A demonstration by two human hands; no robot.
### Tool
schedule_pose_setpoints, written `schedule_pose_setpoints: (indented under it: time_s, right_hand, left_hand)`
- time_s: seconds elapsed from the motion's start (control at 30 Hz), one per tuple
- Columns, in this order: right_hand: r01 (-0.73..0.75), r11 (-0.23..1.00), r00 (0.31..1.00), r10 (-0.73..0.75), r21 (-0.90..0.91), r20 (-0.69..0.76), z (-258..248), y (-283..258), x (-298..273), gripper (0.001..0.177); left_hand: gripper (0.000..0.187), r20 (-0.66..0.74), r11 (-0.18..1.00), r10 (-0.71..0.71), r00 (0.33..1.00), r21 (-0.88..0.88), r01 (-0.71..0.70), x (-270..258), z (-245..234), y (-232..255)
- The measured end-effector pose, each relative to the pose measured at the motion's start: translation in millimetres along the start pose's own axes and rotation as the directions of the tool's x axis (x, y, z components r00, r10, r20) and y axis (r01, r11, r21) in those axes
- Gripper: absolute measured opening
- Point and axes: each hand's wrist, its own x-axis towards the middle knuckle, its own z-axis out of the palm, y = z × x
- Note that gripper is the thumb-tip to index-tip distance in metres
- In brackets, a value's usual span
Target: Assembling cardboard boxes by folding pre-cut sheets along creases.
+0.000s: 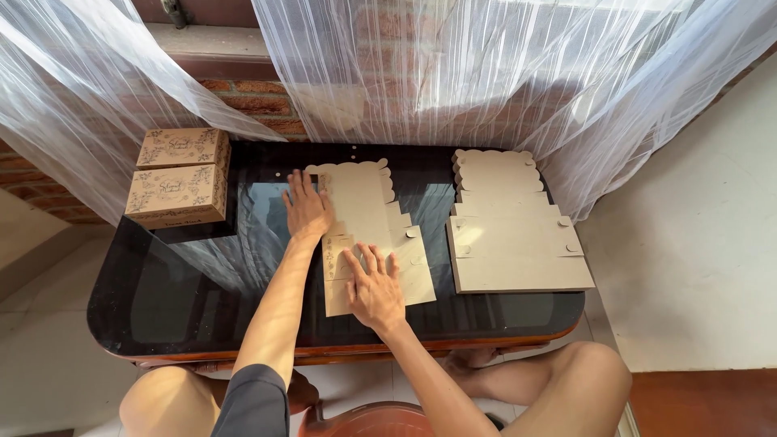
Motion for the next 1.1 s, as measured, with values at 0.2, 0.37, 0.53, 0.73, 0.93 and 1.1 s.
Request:
schedule_pose_setpoints:
  time_s: [0.2,0.37,0.53,0.73,0.93,1.1]
  right_hand:
    - [0.000,1.000,1.000,0.000,-0.016,-0.007,5,2,0,0.059]
    - [0.003,1.000,1.000,-0.003,-0.008,-0.005,4,2,0,0.059]
    - [0.004,1.000,1.000,-0.004,-0.015,-0.011,5,1,-1,0.059]
    - [-0.003,1.000,1.000,0.003,-0.005,-0.015,5,1,0,0.059]
    - [-0.003,1.000,1.000,0.004,0.020,-0.026,2,1,0,0.058]
    - [0.017,1.000,0.997,-0.016,0.013,-0.079,12,7,1,0.062]
  left_hand:
    - [0.069,-0.052,0.995,-0.085,0.995,0.054,0.088,8,25,-3]
    - [0.069,-0.009,0.996,0.000,1.000,0.093,0.001,2,1,15]
    - [0.067,0.164,0.981,0.052,0.985,0.175,-0.081,21,18,-2]
    - [0.073,0.334,0.954,0.107,0.936,0.232,-0.192,40,26,-14]
    - [0.073,0.408,0.990,0.048,0.912,0.101,-0.098,18,-8,8]
    - [0.087,0.587,0.992,-0.008,0.810,-0.094,0.078,-21,-54,9]
